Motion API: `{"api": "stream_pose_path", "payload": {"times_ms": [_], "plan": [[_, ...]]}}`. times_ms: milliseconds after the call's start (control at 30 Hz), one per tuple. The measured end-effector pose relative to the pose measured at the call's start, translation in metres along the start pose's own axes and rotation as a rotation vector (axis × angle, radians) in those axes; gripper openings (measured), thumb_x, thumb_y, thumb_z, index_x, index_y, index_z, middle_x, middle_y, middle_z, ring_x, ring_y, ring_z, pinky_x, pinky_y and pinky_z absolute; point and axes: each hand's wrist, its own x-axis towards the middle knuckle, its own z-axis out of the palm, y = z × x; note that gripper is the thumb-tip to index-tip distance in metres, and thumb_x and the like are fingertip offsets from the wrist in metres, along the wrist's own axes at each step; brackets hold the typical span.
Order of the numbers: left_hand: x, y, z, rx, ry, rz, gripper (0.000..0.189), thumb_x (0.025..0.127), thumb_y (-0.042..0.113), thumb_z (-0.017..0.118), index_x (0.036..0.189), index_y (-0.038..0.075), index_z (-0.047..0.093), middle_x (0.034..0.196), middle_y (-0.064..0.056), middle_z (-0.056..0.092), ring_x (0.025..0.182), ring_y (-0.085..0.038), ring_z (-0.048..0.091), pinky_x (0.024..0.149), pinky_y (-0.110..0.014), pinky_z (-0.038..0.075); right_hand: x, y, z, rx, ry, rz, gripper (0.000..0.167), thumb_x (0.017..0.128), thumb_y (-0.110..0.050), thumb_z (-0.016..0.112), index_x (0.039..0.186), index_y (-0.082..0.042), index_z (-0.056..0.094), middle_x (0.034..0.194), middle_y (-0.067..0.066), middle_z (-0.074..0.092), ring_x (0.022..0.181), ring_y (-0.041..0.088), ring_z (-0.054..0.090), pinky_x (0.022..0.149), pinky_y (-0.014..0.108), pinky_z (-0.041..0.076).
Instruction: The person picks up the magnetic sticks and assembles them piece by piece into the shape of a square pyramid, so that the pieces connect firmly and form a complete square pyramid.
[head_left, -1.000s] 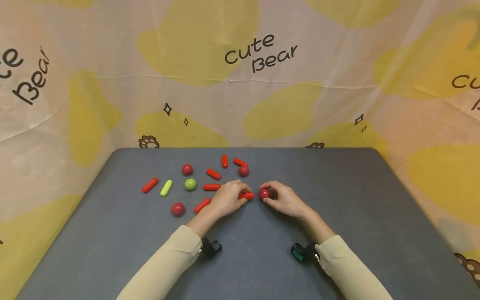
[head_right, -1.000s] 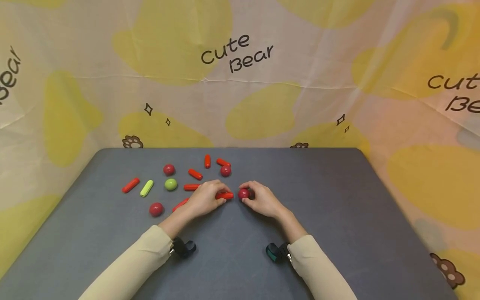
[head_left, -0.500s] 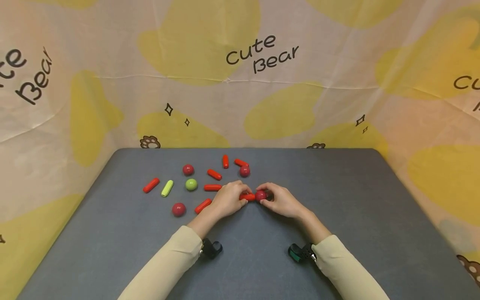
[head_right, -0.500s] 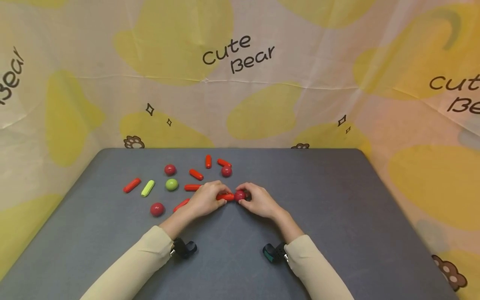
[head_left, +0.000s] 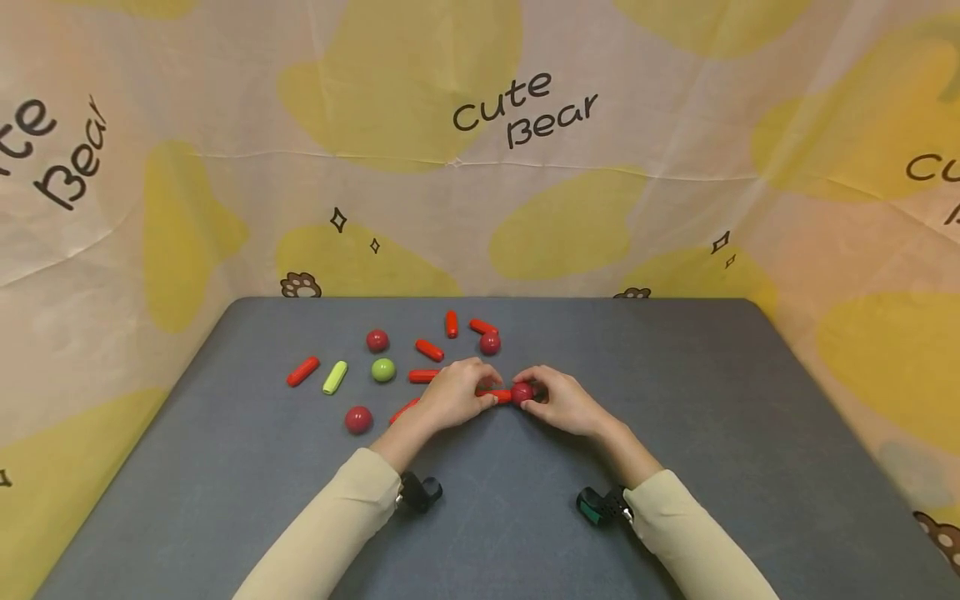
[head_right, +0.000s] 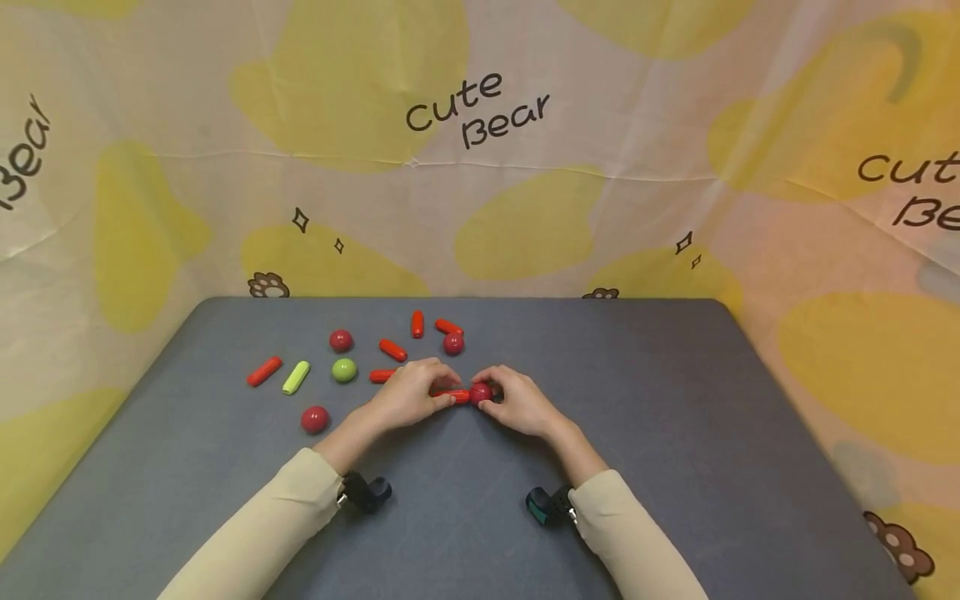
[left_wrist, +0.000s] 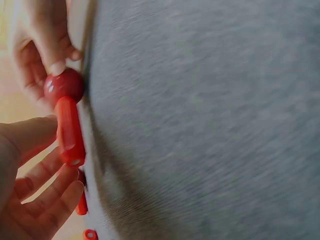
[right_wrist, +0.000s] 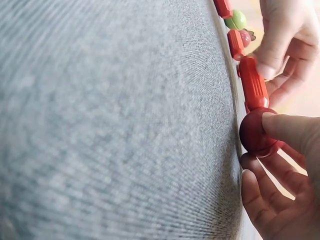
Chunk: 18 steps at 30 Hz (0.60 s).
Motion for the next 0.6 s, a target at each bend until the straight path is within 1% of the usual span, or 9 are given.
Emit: {"api": "stream_pose_path", "payload": {"times_ms": [133,300,367,467,600], "plan": [[0.005,-0.003,-0.009,-0.038,0.032,-0.026,0.021,0.08,0.017,0.07,0.1,0.012,0.069,0.093,-0.001,0.062,0.084,-0.016,0.06,0.072,-0.032,0.049,0.0,0.001,0.0,-0.009,0.006,0.003,0.032,0.081,-0.012,0.069,0.112,-0.009,0.06,0.1,0.004,0.061,0.085,0.014,0.06,0.072,0.029,0.049],[0.015,-0.011,-0.016,-0.066,0.089,-0.096,0.023,0.08,0.017,0.069,0.103,0.013,0.068,0.1,-0.004,0.062,0.089,-0.02,0.059,0.074,-0.036,0.048,-0.001,0.002,-0.001,-0.019,0.011,0.004,0.032,0.081,-0.013,0.069,0.112,-0.01,0.06,0.098,0.003,0.061,0.083,0.014,0.059,0.071,0.028,0.048],[0.019,-0.014,-0.017,-0.068,0.115,-0.118,0.026,0.08,0.017,0.069,0.106,0.014,0.066,0.105,-0.005,0.061,0.09,-0.02,0.058,0.075,-0.036,0.048,-0.001,0.002,-0.001,-0.017,0.012,0.001,0.032,0.081,-0.013,0.069,0.112,-0.01,0.06,0.098,0.002,0.061,0.083,0.014,0.059,0.071,0.027,0.048],[0.025,-0.019,-0.015,-0.072,0.149,-0.133,0.03,0.08,0.018,0.069,0.109,0.015,0.065,0.11,-0.005,0.058,0.094,-0.021,0.057,0.08,-0.038,0.048,-0.001,0.002,-0.001,-0.014,0.014,-0.005,0.032,0.081,-0.012,0.069,0.112,-0.01,0.061,0.098,0.002,0.061,0.083,0.013,0.058,0.071,0.027,0.047],[0.032,-0.021,-0.009,-0.071,0.161,-0.15,0.034,0.08,0.018,0.069,0.113,0.014,0.064,0.115,-0.004,0.056,0.101,-0.021,0.057,0.085,-0.04,0.046,-0.001,0.002,0.0,-0.015,0.015,-0.002,0.032,0.081,-0.013,0.07,0.111,-0.01,0.061,0.098,0.002,0.061,0.083,0.012,0.058,0.071,0.027,0.047]]}}
